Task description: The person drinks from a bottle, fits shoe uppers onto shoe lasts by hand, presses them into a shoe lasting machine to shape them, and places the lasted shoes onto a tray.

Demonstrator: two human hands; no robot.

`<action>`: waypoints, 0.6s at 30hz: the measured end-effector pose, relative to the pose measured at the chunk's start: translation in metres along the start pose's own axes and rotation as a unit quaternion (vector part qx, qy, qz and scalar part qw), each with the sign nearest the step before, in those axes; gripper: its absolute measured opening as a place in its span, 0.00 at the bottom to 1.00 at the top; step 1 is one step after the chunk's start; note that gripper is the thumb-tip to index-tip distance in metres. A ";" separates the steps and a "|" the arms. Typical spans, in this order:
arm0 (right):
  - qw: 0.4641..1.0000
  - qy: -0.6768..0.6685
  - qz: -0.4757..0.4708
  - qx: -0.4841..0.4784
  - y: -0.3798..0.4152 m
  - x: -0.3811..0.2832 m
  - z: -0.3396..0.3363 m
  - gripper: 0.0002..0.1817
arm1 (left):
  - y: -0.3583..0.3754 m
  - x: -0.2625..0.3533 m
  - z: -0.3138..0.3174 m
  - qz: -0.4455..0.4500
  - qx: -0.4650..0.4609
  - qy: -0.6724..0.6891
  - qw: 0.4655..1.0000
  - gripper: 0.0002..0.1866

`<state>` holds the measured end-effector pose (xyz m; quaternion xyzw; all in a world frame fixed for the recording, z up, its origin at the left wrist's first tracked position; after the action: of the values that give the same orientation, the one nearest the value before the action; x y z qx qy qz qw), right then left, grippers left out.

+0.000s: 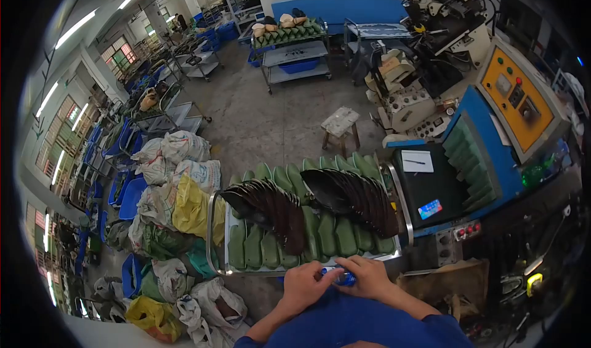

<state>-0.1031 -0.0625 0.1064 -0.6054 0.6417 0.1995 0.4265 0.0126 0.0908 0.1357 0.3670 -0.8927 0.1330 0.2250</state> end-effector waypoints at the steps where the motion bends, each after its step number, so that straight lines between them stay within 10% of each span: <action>1: 1.000 0.003 0.004 0.001 0.002 0.000 -0.001 0.37 | 0.002 0.000 0.004 0.002 0.000 0.001 1.000 0.27; 10: 1.000 0.014 0.012 0.000 0.016 0.001 0.001 0.39 | 0.010 -0.002 0.011 -0.090 -0.028 0.049 0.994 0.30; 18: 0.999 0.032 0.029 0.001 0.024 -0.001 -0.001 0.39 | 0.008 0.018 -0.004 0.030 -0.087 0.132 0.987 0.19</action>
<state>-0.1268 -0.0583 0.1019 -0.5925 0.6724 0.1918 0.4001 -0.0035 0.0875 0.1480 0.2985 -0.8740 0.1086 0.3677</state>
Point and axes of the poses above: each hand's wrist, its own y-axis away from the middle knuckle, its own z-axis out of the palm, x = y × z, the point moved 5 cm from there along -y, towards the middle knuckle, and after that the axes turned 14 degrees about -y, right-handed, at the moved point
